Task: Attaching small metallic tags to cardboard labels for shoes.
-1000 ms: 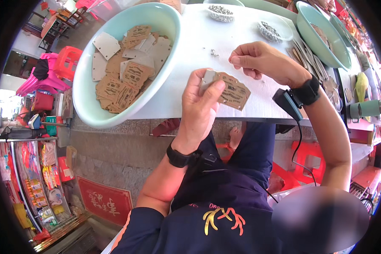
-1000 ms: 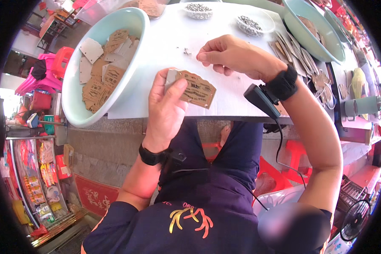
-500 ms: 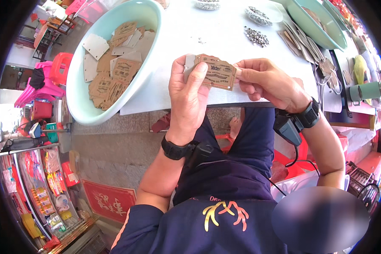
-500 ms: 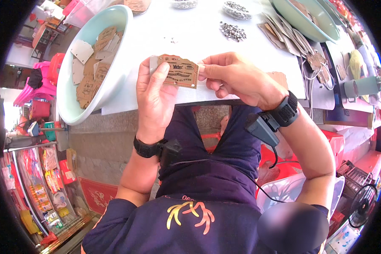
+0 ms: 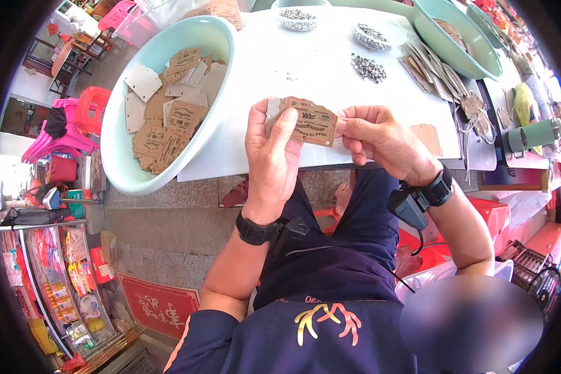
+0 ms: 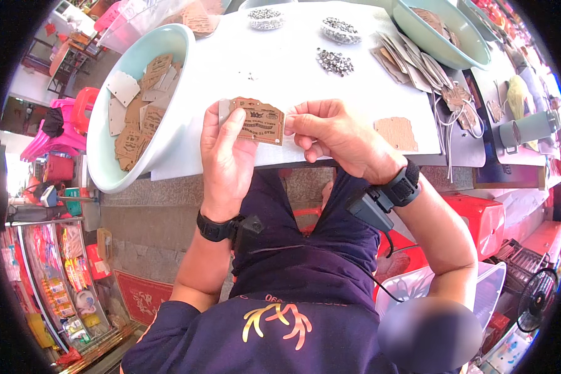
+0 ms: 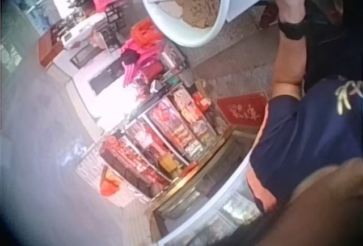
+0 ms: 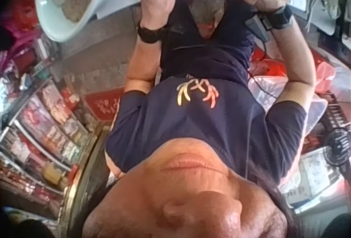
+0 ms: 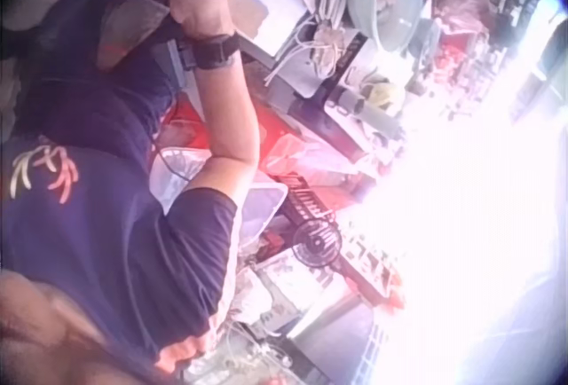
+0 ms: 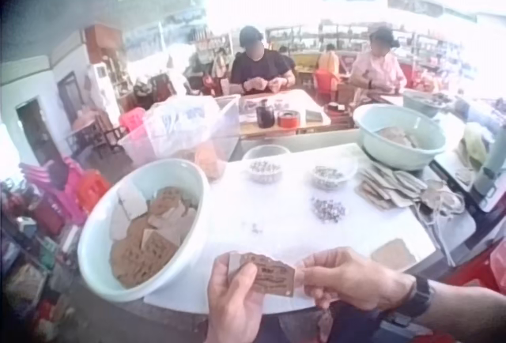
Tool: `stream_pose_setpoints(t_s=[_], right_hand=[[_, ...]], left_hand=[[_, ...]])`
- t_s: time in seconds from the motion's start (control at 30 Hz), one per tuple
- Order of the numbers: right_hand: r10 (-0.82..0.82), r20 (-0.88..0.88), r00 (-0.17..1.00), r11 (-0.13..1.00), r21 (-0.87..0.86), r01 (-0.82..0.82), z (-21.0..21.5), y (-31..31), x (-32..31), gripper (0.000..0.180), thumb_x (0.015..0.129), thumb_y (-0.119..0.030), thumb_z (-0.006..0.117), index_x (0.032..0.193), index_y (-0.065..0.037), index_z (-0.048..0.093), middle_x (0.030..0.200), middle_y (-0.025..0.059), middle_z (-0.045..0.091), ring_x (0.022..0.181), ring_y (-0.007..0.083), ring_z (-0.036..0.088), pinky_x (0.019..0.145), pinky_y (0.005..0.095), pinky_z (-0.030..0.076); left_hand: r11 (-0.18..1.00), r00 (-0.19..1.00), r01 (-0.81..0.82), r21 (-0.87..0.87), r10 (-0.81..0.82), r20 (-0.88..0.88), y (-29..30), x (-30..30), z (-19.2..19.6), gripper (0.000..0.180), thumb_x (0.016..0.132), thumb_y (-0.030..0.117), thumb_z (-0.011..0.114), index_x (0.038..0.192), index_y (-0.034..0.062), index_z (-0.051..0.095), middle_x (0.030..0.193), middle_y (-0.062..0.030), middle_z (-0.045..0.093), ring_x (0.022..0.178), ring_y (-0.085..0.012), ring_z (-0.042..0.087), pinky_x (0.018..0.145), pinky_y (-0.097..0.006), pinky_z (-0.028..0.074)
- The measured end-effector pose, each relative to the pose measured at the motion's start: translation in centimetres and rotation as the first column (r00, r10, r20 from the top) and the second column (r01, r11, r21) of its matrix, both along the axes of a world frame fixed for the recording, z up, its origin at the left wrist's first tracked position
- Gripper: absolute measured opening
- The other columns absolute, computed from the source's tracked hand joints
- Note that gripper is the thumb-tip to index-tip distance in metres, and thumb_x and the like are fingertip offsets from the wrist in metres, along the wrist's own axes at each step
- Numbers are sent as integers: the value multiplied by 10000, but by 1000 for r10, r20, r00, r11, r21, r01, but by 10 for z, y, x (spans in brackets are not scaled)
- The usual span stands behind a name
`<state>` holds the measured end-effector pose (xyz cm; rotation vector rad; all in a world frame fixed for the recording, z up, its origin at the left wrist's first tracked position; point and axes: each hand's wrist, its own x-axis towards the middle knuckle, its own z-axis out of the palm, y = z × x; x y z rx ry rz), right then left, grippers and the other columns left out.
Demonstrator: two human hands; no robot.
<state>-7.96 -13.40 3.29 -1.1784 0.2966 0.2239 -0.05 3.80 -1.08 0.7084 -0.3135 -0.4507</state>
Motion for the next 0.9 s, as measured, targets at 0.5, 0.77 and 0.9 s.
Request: stream_pose_setpoints(t_s=[0.5, 0.77, 0.9], right_hand=[[-92, 11, 996, 995, 49, 91, 3, 9, -10, 149, 927, -171, 645, 920, -23, 657, 716, -27, 576, 603, 30, 553, 529, 172, 517], [-111, 4, 994, 993, 41, 111, -1, 11, -10, 122, 908, -169, 671, 916, -48, 655, 718, -42, 573, 598, 17, 541, 518, 153, 487], [-115, 3, 993, 992, 44, 115, -5, 11, -9, 118, 916, -181, 664, 909, -67, 634, 690, -56, 548, 565, 8, 491, 495, 151, 423]], left_hand=[[998, 998, -56, 25, 55, 35, -3, -3, -2, 227, 975, 55, 529, 1190, 71, 455, 1111, -96, 604, 1024, -151, 585, 899, -345, 505], [990, 987, -125, 62, 118, 105, -7, -9, 0, 239, 973, 74, 535, 1194, 59, 447, 1109, -86, 588, 1020, -168, 594, 896, -354, 501], [987, 984, -149, 64, 142, 105, -8, -11, 0, 238, 974, 77, 536, 1193, 57, 446, 1113, -83, 578, 1026, -165, 588, 906, -350, 495]])
